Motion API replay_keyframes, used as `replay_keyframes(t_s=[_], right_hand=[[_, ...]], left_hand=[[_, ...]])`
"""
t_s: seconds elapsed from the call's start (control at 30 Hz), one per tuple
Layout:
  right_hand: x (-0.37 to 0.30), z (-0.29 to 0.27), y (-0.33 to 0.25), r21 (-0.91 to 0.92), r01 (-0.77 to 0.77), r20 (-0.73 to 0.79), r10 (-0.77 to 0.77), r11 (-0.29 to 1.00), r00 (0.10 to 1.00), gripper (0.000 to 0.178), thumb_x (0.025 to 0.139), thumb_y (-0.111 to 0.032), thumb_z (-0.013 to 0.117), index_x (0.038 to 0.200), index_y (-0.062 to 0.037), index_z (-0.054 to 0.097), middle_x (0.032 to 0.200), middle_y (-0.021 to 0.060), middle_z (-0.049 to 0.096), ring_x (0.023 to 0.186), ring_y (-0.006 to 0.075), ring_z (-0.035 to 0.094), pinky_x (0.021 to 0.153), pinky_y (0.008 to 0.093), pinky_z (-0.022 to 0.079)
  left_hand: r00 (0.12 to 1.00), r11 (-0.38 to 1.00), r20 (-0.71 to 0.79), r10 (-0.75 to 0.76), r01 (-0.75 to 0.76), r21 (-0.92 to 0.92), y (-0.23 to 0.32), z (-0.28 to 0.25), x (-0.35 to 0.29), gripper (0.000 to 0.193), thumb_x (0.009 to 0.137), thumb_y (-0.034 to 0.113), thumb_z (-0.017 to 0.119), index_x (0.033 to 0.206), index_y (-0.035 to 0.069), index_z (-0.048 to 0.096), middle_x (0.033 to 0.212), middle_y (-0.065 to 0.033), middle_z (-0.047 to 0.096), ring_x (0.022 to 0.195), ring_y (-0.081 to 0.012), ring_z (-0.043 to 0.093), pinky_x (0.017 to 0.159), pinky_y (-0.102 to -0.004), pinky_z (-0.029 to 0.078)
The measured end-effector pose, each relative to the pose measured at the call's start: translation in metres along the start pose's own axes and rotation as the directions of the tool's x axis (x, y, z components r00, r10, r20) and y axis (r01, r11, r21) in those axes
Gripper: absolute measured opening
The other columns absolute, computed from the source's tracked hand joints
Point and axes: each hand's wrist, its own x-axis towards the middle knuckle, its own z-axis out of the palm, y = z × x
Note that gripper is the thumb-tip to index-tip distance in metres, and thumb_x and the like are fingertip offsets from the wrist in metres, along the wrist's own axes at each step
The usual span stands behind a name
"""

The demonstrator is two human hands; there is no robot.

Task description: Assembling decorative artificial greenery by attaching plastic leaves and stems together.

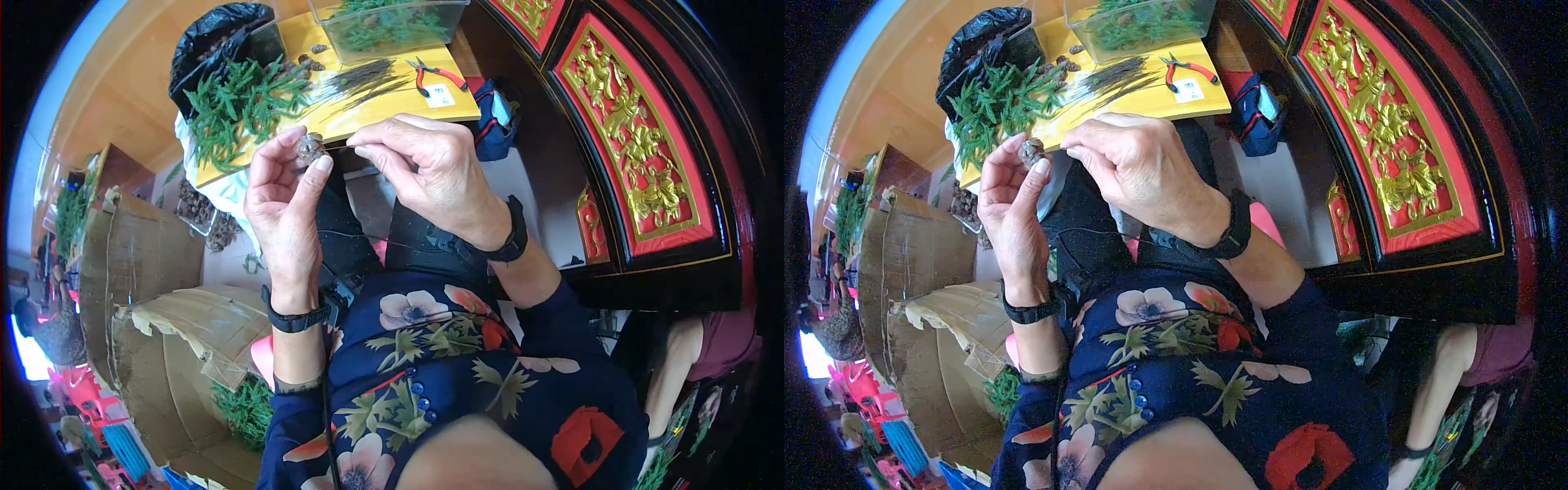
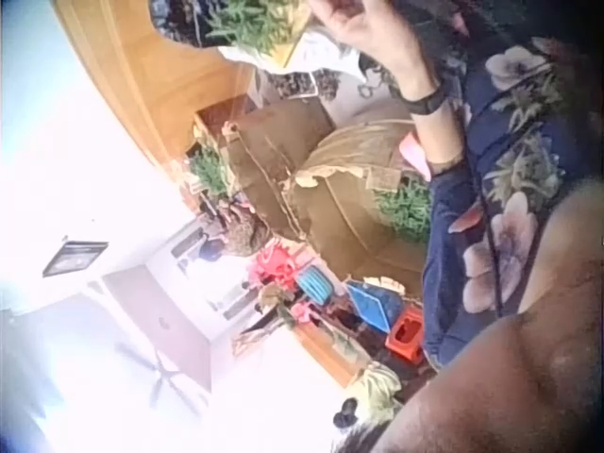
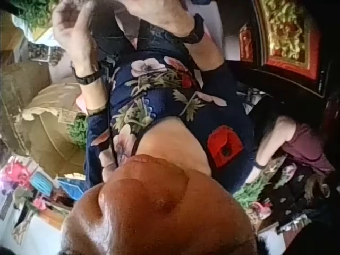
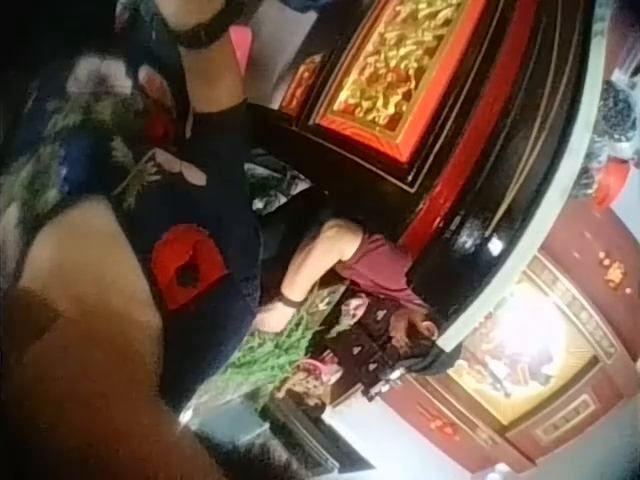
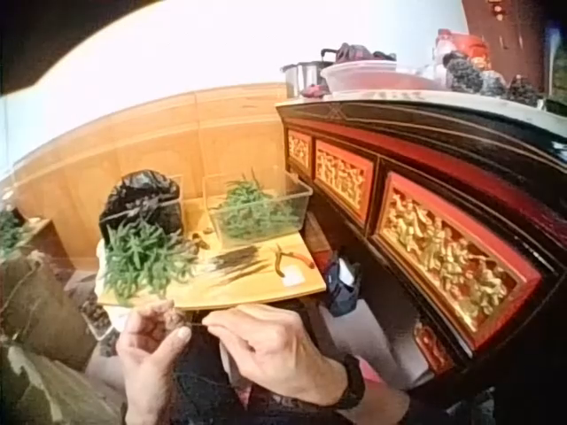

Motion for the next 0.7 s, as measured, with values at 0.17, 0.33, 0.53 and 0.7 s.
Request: replay_keyframes(t_s=[0.17, 0.33, 0.53, 0.7], right_hand=[[-0.0004, 0.0012, 0.0001, -0.005, 0.010, -0.023, -0.010, 1.000, 1.000, 0.012, 0.076, 0.003, 0.064, 0.087, -0.0001, 0.065, 0.078, 0.0120, 0.065, 0.068, 0.0195, 0.065, 0.059, 0.0251, 0.049], [-0.0004, 0.0009, -0.0009, -0.009, 0.001, -0.021, -0.001, 1.000, 1.000, 0.012, 0.076, 0.003, 0.064, 0.087, -0.0003, 0.065, 0.076, 0.0116, 0.065, 0.064, 0.0178, 0.064, 0.056, 0.0244, 0.049], [-0.0001, 0.0008, -0.0016, -0.012, -0.016, -0.023, 0.015, 1.000, 1.000, 0.011, 0.077, 0.002, 0.064, 0.087, -0.0001, 0.064, 0.074, 0.0108, 0.064, 0.060, 0.0153, 0.062, 0.054, 0.0237, 0.047], [-0.0005, 0.0016, -0.0027, -0.046, -0.052, -0.005, 0.052, 0.998, 0.999, 0.010, 0.077, 0.002, 0.064, 0.087, 0.0000, 0.064, 0.073, 0.0108, 0.064, 0.059, 0.0149, 0.061, 0.053, 0.0237, 0.047]], left_hand=[[1.000, 1.000, -0.006, -0.008, 0.008, 0.004, 0.0014, 0.0007, -0.0006, 0.036, 0.076, -0.005, 0.066, 0.109, 0.000, 0.055, 0.103, -0.0053, 0.058, 0.094, -0.0110, 0.054, 0.085, -0.0233, 0.044], [1.000, 1.000, -0.024, -0.002, 0.002, -0.010, -0.0013, 0.0003, 0.0008, 0.036, 0.075, -0.005, 0.067, 0.109, 0.000, 0.055, 0.103, -0.0056, 0.058, 0.094, -0.0112, 0.055, 0.084, -0.0234, 0.044], [0.999, 1.000, -0.030, -0.022, 0.021, -0.020, -0.0005, 0.0010, 0.0004, 0.036, 0.074, -0.006, 0.067, 0.107, 0.000, 0.055, 0.103, -0.0061, 0.058, 0.094, -0.0115, 0.055, 0.085, -0.0235, 0.044], [0.999, 1.000, -0.023, -0.024, 0.024, -0.012, -0.0022, -0.0002, -0.0011, 0.035, 0.074, -0.006, 0.067, 0.107, -0.001, 0.055, 0.103, -0.0066, 0.058, 0.094, -0.0119, 0.055, 0.084, -0.0239, 0.045]])
